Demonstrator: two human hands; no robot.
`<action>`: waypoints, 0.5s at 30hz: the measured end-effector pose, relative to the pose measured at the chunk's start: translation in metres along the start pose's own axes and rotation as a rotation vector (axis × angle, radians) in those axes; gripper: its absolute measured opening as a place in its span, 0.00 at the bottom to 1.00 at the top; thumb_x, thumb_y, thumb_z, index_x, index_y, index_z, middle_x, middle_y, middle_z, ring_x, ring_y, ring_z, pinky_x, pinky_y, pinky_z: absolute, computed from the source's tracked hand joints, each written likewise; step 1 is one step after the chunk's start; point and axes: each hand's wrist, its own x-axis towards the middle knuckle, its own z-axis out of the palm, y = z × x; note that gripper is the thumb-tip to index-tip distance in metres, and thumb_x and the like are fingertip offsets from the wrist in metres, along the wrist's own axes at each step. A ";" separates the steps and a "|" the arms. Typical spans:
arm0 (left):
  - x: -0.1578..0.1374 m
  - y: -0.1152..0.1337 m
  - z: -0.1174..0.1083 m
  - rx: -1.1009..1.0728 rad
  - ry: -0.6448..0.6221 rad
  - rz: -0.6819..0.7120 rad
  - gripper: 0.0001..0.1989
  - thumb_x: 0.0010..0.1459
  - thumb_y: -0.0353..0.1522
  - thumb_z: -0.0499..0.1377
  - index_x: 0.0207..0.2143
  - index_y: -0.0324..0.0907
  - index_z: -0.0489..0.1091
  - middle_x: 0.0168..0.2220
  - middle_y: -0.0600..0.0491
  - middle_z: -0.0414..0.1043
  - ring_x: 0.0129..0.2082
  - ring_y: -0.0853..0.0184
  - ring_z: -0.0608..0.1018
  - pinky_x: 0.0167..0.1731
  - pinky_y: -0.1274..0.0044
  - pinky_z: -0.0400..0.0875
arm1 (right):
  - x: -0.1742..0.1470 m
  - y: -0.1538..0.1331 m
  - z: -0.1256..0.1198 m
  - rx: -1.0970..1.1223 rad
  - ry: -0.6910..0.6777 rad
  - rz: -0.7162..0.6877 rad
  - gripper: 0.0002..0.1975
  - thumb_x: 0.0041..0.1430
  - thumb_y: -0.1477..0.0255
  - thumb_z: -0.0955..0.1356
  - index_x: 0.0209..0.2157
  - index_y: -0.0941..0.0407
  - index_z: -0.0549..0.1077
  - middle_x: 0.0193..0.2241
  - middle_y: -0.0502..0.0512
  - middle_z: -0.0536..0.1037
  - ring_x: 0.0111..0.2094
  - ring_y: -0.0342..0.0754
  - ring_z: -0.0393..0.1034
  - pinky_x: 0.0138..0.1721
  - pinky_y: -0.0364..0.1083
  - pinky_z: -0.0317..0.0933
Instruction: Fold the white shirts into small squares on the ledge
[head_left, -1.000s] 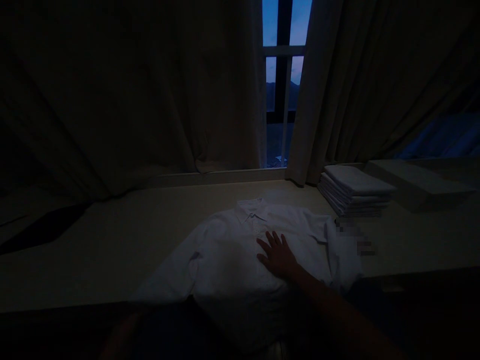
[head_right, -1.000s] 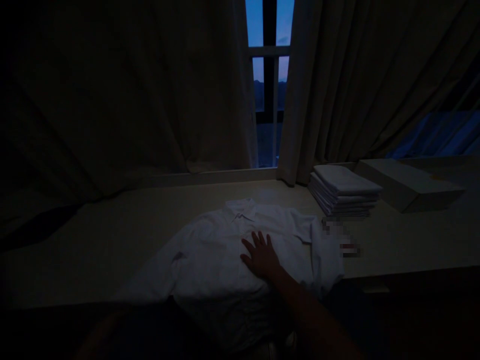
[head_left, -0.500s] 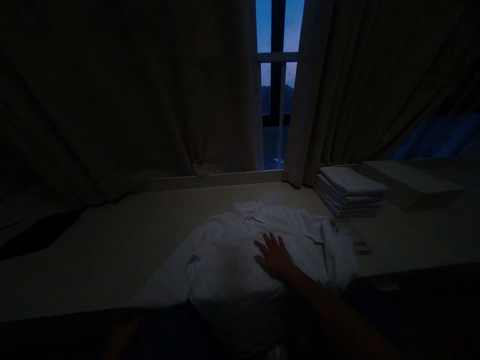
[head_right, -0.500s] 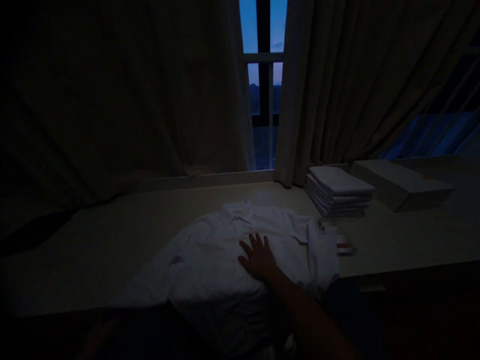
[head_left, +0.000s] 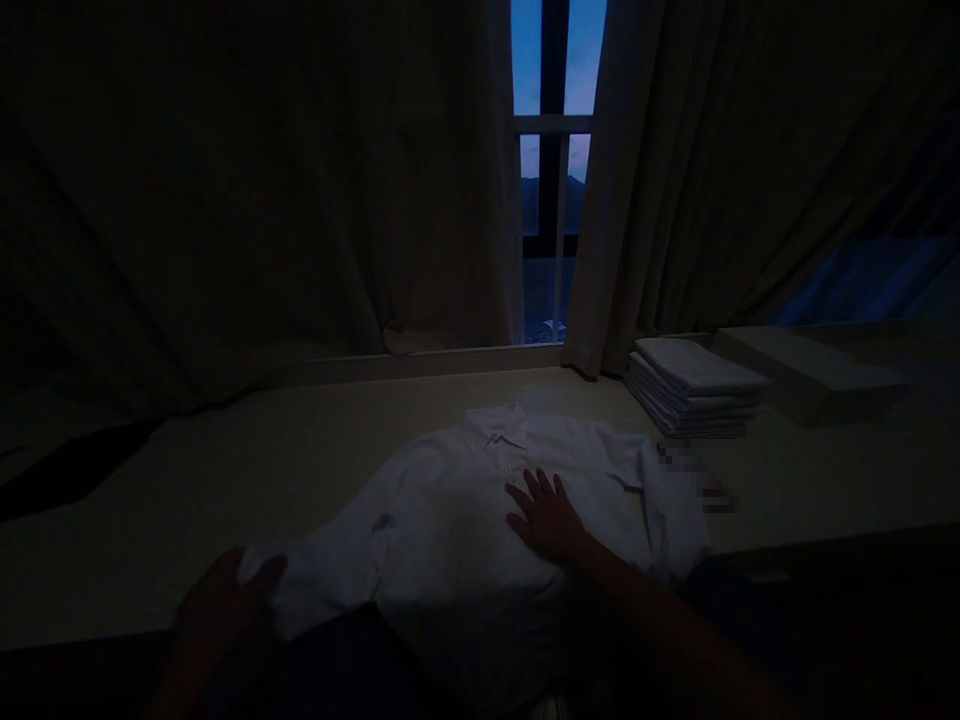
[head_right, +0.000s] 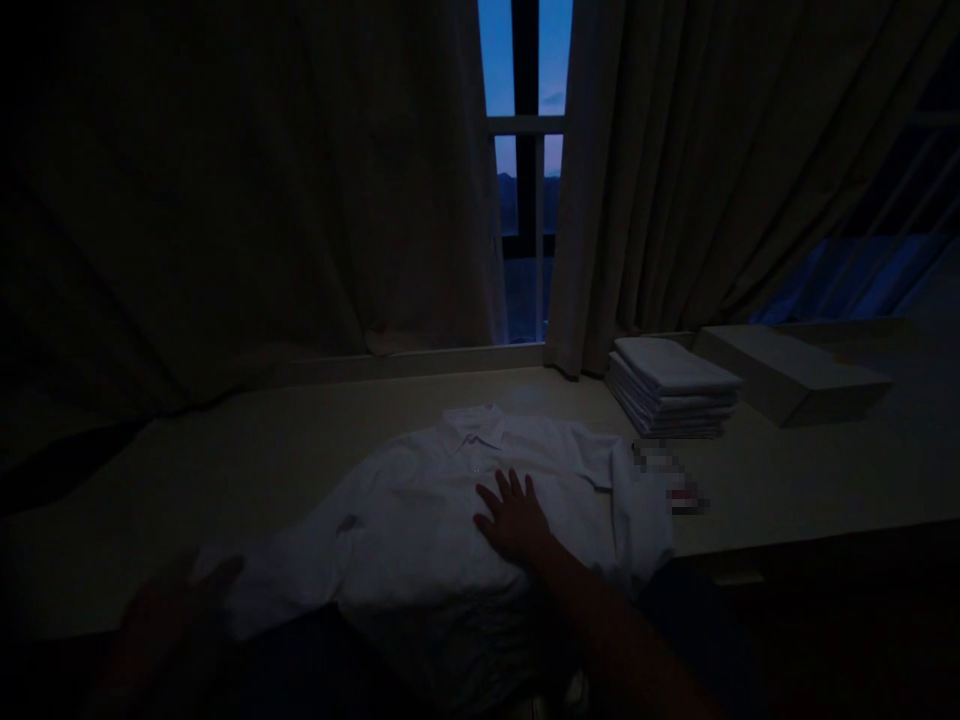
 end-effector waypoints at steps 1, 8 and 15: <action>0.010 0.015 -0.007 -0.018 -0.044 -0.017 0.17 0.53 0.42 0.60 0.39 0.40 0.71 0.38 0.54 0.75 0.41 0.59 0.76 0.37 0.68 0.72 | 0.000 -0.001 0.000 -0.004 -0.001 0.000 0.30 0.66 0.50 0.54 0.65 0.44 0.53 0.68 0.54 0.46 0.68 0.59 0.33 0.63 0.64 0.27; 0.011 0.158 -0.011 -0.922 -0.748 -0.009 0.16 0.48 0.41 0.63 0.33 0.38 0.71 0.33 0.50 0.76 0.30 0.65 0.76 0.31 0.73 0.71 | 0.004 0.001 -0.002 0.023 -0.050 0.006 0.30 0.65 0.50 0.55 0.65 0.44 0.53 0.68 0.53 0.44 0.68 0.60 0.32 0.62 0.65 0.26; -0.016 0.205 0.054 -1.250 -0.933 -0.117 0.15 0.47 0.31 0.64 0.39 0.37 0.70 0.35 0.46 0.76 0.33 0.62 0.79 0.36 0.70 0.74 | 0.014 -0.015 -0.023 0.405 0.043 0.065 0.41 0.51 0.64 0.70 0.64 0.54 0.54 0.64 0.63 0.56 0.63 0.57 0.51 0.60 0.56 0.49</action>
